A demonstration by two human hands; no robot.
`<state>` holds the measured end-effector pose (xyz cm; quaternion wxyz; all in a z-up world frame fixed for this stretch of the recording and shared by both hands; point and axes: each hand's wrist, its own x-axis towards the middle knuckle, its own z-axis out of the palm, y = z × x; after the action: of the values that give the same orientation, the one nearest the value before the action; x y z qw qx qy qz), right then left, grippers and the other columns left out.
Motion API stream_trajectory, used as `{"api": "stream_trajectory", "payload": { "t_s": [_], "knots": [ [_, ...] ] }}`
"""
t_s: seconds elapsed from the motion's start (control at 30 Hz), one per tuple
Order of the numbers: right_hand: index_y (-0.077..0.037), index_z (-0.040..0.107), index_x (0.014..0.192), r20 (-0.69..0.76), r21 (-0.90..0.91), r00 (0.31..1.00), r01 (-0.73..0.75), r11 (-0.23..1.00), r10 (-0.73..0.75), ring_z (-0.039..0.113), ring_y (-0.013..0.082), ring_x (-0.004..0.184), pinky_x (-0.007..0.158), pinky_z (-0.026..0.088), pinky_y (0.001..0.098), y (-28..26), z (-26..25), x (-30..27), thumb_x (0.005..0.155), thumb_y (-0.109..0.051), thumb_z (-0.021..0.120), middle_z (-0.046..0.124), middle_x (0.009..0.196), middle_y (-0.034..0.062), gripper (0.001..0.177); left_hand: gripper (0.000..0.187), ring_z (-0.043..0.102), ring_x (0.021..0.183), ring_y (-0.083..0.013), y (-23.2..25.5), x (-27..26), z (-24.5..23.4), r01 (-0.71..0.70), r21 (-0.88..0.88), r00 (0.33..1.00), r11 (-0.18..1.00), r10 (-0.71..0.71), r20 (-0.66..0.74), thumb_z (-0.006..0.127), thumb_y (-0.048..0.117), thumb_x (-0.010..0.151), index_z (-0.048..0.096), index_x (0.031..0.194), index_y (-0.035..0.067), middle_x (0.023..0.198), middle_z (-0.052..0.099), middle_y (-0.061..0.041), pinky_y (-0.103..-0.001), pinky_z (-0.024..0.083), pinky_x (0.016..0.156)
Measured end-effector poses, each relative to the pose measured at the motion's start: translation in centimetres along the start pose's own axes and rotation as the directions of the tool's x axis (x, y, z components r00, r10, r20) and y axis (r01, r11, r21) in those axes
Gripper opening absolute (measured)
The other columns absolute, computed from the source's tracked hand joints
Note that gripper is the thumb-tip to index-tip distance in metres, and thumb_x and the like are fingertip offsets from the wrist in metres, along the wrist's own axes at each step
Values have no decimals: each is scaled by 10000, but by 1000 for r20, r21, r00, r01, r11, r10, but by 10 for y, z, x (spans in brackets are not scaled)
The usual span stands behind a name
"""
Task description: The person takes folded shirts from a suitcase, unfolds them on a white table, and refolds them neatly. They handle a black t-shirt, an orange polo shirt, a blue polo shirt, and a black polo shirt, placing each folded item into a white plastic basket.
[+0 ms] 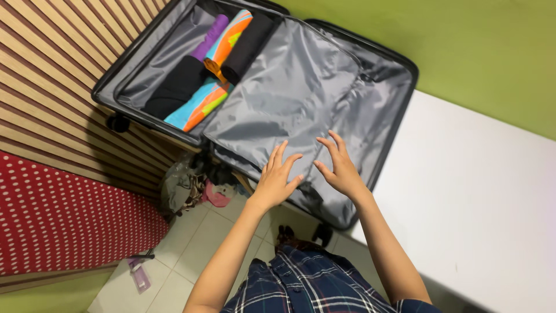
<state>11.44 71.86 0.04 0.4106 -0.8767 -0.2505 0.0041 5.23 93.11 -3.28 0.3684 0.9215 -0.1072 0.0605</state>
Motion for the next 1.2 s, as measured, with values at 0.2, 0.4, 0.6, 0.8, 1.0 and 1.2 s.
{"api": "stream_trajectory", "payload": {
  "t_s": [0.2,0.4,0.6,0.8,1.0,1.2],
  "knots": [
    [-210,487,1417,170,35,972,-168,985,160,590,355,1231,868,530,464,-18,23,95,876,-263,661,307,1666,82,571,535,193,1540,-422,-52,48,-41,84,-8,994,996,-84,-72,676,331,930,521,1430,218,1654,231,-165,-587,293,1144],
    [-125,532,1403,116,-89,985,138,986,-127,393,421,1447,1129,389,479,-15,64,162,917,-219,704,389,1581,189,523,517,202,1535,-416,-115,89,-74,70,-3,991,998,-69,-111,686,319,930,531,1408,201,1634,285,-175,-587,239,1172],
    [-134,551,1374,65,-125,996,67,990,-59,356,405,1502,1156,372,512,-18,108,210,938,-237,687,488,1527,137,468,479,231,1533,-403,-186,132,-110,43,10,998,999,-43,-51,674,330,949,547,1396,216,1609,356,-144,-567,234,1195],
    [-136,559,1354,36,-300,999,-1,954,12,339,372,1492,1180,253,617,-18,168,275,915,-240,690,543,1447,110,470,517,233,1517,-408,-261,167,-135,7,142,998,990,2,-63,692,289,924,548,1408,179,1568,384,-138,-612,203,1212],
    [-126,556,1365,-71,-386,992,-123,914,104,390,351,1453,1169,209,660,-21,208,323,906,-201,703,603,1379,91,488,635,159,1548,-412,-312,210,-147,-16,269,992,963,49,-118,711,230,883,501,1472,117,1634,287,-140,-704,166,1169],
    [-85,543,1386,-207,-556,975,-187,810,83,512,356,1311,1168,179,666,-2,233,358,835,-178,762,695,1205,111,601,588,115,1557,-422,-334,251,-139,-82,438,968,895,175,-177,729,249,889,564,1440,122,1660,248,-139,-713,145,1185]
  ]
}}
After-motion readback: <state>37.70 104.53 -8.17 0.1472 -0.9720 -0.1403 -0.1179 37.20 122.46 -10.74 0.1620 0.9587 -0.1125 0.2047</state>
